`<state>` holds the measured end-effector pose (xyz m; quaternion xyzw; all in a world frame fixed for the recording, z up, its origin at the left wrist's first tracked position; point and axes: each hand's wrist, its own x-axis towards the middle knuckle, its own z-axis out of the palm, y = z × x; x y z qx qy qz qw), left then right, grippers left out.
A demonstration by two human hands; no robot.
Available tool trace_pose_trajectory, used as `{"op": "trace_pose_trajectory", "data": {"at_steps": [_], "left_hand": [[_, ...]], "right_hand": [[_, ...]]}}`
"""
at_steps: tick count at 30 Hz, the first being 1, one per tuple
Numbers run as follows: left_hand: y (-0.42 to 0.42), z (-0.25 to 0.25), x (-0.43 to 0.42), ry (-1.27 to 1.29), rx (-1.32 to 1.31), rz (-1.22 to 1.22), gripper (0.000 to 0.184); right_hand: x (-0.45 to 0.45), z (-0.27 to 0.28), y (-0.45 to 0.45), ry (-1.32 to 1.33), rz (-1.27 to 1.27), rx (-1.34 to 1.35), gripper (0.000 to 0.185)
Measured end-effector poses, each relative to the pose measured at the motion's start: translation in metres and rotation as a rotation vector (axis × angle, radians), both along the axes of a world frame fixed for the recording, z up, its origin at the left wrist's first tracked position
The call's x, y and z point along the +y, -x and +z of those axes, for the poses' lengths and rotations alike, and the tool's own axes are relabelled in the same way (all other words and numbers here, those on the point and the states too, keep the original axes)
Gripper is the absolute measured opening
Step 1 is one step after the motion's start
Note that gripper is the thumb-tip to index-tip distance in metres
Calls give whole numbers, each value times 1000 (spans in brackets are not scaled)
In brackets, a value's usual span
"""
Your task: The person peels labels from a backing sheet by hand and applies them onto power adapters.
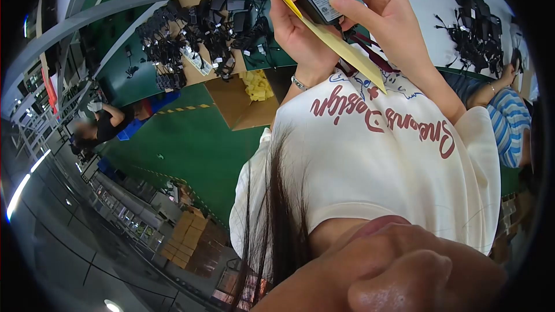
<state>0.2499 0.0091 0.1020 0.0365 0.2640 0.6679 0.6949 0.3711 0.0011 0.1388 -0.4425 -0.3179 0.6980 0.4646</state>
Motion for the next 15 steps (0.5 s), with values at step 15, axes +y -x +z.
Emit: {"op": "trace_pose_trajectory", "data": {"at_steps": [15], "left_hand": [[6,-27,-2,-191,-7,-28,33]], "right_hand": [[-6,-25,-2,-245,-8,-224,11]]}}
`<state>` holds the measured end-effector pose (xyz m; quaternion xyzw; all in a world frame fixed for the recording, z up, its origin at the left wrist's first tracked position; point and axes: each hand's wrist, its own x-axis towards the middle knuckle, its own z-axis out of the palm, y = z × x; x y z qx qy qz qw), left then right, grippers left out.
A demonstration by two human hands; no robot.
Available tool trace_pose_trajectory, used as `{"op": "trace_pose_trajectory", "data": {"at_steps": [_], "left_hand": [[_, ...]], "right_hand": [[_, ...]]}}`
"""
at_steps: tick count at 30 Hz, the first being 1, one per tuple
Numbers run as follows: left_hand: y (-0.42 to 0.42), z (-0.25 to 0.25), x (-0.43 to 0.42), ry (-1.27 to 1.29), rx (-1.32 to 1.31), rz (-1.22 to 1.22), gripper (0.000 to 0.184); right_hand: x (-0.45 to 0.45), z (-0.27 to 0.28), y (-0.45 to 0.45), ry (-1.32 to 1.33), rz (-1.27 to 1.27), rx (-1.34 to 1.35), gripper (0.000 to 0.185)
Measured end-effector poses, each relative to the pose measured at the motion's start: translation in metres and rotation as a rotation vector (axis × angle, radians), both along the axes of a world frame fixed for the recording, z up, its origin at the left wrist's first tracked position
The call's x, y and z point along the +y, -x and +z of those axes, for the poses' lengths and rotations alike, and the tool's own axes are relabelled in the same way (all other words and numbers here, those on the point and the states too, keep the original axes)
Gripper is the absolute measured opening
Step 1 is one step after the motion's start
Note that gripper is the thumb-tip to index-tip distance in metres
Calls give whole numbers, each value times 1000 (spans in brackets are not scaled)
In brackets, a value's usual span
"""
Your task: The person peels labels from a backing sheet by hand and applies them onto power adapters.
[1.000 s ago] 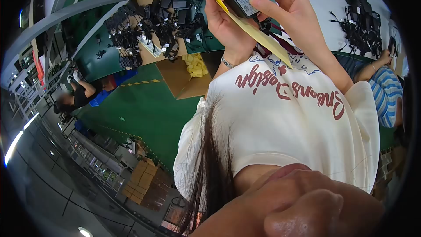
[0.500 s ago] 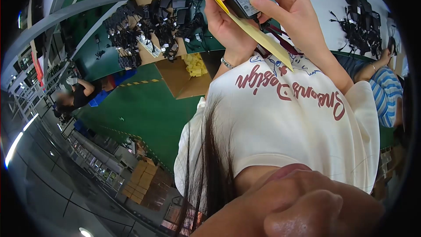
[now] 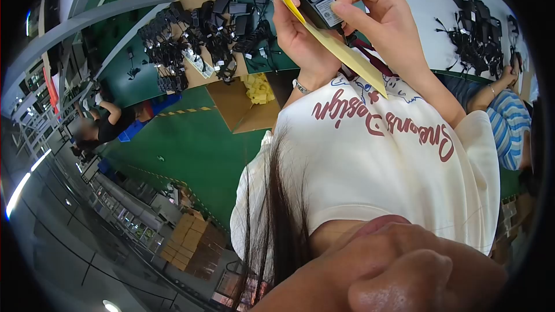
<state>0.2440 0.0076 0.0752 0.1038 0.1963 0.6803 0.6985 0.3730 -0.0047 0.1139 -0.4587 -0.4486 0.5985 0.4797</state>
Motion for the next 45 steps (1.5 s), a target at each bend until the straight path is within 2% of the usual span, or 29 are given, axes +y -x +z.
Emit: {"op": "trace_pose_trajectory", "data": {"at_steps": [1,10,22,30,34,38,41,42,44,45], "left_hand": [[1,-2,0,-51,-33,-56,32],[-1,-2,-3,12,35,10,33],[4,-5,-4,-47,-39,-67,35],[2,-4,-8,71,-10,-14,36],[3,-1,-3,-201,119,-5,32],[3,0,-4,-144,178,38,32],[4,-5,-2,-197,130,59,33],[5,-1,0,-194,129,56,33],[10,21,10,-31,-117,-238,35],[10,24,10,9,-178,-311,36]], "right_hand": [[0,0,0,-4,-5,0,10],[-1,-3,2,-30,-13,26,8],[-1,-3,5,-35,-19,2,6],[-3,-3,9,-42,-32,-23,4],[-4,-7,14,-109,-91,-71,4],[-4,-12,12,-26,-66,-19,6],[2,3,9,197,-52,51,9],[1,1,7,200,-54,51,9],[1,-10,-4,172,-58,181,5],[10,-20,-2,166,-58,214,6]]}}
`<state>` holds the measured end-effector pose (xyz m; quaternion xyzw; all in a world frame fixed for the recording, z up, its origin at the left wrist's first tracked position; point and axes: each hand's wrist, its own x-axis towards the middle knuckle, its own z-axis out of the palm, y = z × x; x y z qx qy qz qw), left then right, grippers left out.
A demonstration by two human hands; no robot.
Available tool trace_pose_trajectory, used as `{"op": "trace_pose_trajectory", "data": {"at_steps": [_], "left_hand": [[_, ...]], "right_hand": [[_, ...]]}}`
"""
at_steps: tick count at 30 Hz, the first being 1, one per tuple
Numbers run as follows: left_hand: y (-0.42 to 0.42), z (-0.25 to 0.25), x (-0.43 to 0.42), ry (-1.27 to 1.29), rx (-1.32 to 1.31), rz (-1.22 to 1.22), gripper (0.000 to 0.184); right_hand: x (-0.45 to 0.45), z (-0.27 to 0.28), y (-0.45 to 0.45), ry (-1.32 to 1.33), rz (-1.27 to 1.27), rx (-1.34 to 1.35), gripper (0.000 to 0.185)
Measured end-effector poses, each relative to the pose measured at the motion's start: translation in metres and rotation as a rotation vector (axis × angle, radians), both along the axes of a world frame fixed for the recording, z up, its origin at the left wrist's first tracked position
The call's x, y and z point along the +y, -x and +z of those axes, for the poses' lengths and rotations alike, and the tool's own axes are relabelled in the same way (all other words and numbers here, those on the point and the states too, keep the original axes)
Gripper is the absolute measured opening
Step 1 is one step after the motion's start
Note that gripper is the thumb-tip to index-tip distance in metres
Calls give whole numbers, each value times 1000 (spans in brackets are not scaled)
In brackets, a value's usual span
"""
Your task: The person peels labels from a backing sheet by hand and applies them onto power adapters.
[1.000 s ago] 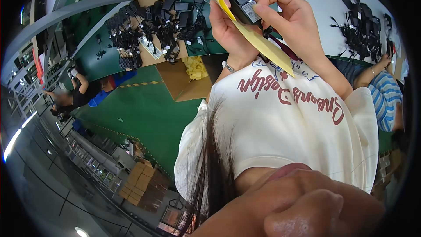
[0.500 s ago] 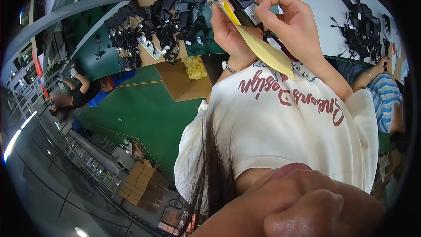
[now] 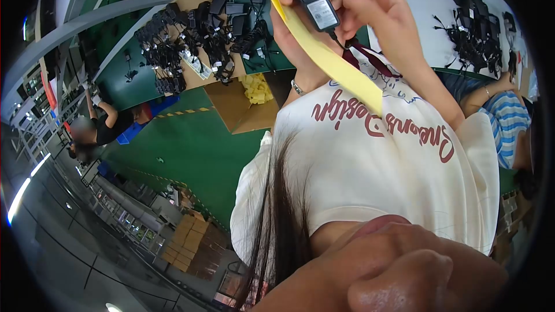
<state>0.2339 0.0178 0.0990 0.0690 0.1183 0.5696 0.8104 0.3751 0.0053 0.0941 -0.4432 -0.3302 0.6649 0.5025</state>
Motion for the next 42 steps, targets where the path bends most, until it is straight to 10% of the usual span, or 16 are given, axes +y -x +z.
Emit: {"op": "trace_pose_trajectory", "data": {"at_steps": [1,3,5,9,13,17,21,29,32,34,37,40,42], "left_hand": [[0,2,0,47,-54,-75,37],[-2,-4,2,244,52,12,38],[-2,-15,3,349,108,43,39],[-2,-41,9,228,-145,-13,44],[-19,-31,1,-114,16,126,41],[-36,-36,1,-124,252,-37,29],[-39,-67,11,-123,632,-78,22],[-22,-56,2,-234,870,-88,19],[-15,-54,4,-293,998,31,20],[-11,-52,11,-330,1048,75,20],[1,-56,16,-412,1152,137,20],[11,-64,20,-573,1300,237,22],[19,-70,20,-564,1307,278,23]], "right_hand": [[8,-10,2,-6,-4,33,7],[59,-48,26,-1079,-301,97,5],[56,-51,25,-1609,-459,114,4],[-15,-13,-12,-878,49,-694,20],[-35,-25,-9,-636,-103,-273,28],[-28,-23,-18,-432,-188,-638,31],[-20,-95,-90,158,-102,-338,43],[-29,-267,-233,376,-403,-1056,53],[-11,-211,-192,-314,-550,-1620,57],[5,-107,-115,-366,-366,-782,57],[17,-51,-45,-504,-126,-657,69],[27,-40,-9,-218,-172,-62,6],[32,-41,-5,-197,-117,-84,6]]}}
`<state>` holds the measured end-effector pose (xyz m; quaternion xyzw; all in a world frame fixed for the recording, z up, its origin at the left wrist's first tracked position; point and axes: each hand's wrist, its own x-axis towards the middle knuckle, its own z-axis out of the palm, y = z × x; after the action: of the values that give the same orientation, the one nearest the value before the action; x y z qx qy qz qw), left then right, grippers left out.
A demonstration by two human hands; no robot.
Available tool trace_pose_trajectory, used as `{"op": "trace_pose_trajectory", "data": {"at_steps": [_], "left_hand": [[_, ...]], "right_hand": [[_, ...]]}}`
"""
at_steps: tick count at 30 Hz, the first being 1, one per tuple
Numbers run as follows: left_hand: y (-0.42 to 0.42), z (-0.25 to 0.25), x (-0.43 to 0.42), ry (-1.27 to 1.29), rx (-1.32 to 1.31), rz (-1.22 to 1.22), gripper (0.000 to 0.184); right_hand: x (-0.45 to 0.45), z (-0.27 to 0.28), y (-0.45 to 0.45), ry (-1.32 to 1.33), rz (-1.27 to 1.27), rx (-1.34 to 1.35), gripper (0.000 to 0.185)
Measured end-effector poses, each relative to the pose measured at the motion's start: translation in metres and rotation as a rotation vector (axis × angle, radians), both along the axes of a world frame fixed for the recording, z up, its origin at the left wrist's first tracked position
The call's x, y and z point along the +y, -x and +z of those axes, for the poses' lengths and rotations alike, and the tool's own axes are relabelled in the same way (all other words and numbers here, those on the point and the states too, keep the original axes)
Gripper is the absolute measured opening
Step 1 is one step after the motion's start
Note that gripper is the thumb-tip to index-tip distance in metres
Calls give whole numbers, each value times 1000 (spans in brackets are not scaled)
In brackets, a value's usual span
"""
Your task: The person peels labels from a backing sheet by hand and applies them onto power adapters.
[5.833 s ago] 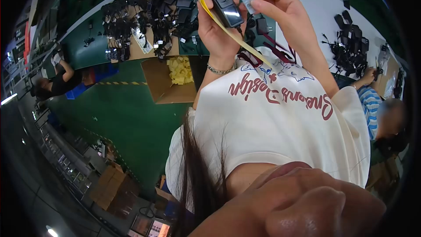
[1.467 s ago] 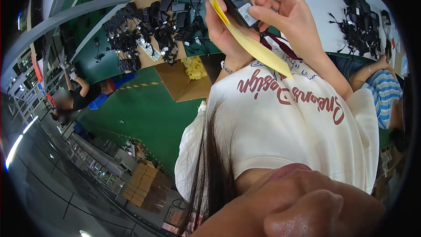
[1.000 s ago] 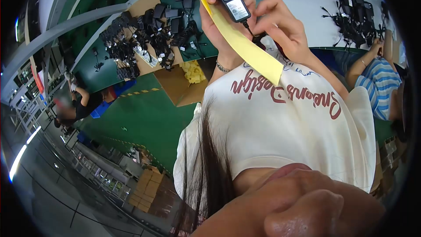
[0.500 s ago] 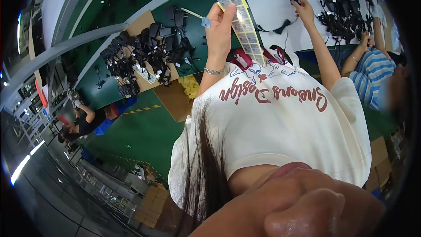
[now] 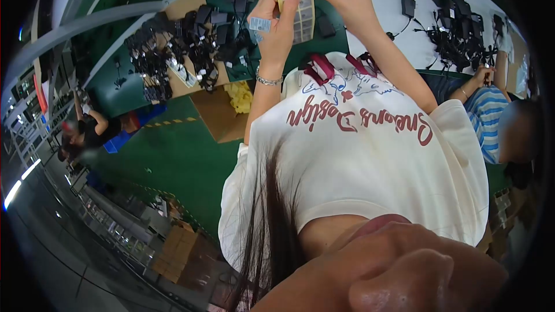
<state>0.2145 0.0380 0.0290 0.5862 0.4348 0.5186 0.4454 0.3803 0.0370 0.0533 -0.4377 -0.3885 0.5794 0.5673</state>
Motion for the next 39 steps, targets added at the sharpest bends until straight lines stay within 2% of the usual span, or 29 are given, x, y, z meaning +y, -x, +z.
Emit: {"op": "trace_pose_trajectory", "data": {"at_steps": [3,7,10,11,13,15,18,21,22,23,25,26,27,29,30,31,33,35,38,39], "left_hand": [[12,-3,-4,-49,1,36,27],[21,-3,-6,0,-48,62,24],[34,-17,-13,228,-347,264,21],[42,-23,-18,230,-346,264,21],[62,-35,-26,324,-375,372,21],[66,-40,-28,378,-392,421,21],[64,-40,-28,444,-166,175,23],[52,-44,-10,565,-198,55,25],[47,-46,-1,623,-218,-4,26],[43,-50,15,611,-222,-9,26],[40,-59,49,806,-540,-285,29],[39,-60,54,897,-697,-427,31],[35,-59,54,886,-702,-429,31],[15,-57,53,874,-856,-710,33],[4,-56,51,866,-929,-851,35],[-5,-60,47,856,-929,-855,35],[-19,-79,35,830,-1297,-1067,30],[-27,-74,28,806,-1485,-1171,28],[-33,-17,8,509,-1097,-669,44],[-33,-6,6,506,-1095,-659,44]], "right_hand": [[4,-2,10,32,70,-48,6],[4,-6,23,-165,-40,-7,5],[6,-62,5,-53,-175,-92,6],[0,-90,-5,-51,-175,-92,6],[-17,-149,-22,176,77,-1088,81],[-38,-177,-17,212,119,-1165,84],[-52,-194,-23,285,212,-1307,90],[-44,-198,-40,-243,138,-1334,90],[-39,-180,-43,-244,132,-1337,90],[-29,-160,-52,-433,168,-1356,85],[-9,-102,-69,-817,251,-1376,75],[-3,-79,-74,-829,252,-1382,75],[2,-57,-79,-1007,304,-1363,69],[14,-20,-85,-1365,401,-1309,59],[18,-4,-87,-1375,401,-1315,59],[21,11,-88,-1500,403,-1310,55],[25,30,-88,-1746,402,-1291,48],[25,36,-89,-1761,369,-1283,45],[20,41,-85,-1781,305,-1239,40],[14,45,-83,-1583,266,-1216,37]]}}
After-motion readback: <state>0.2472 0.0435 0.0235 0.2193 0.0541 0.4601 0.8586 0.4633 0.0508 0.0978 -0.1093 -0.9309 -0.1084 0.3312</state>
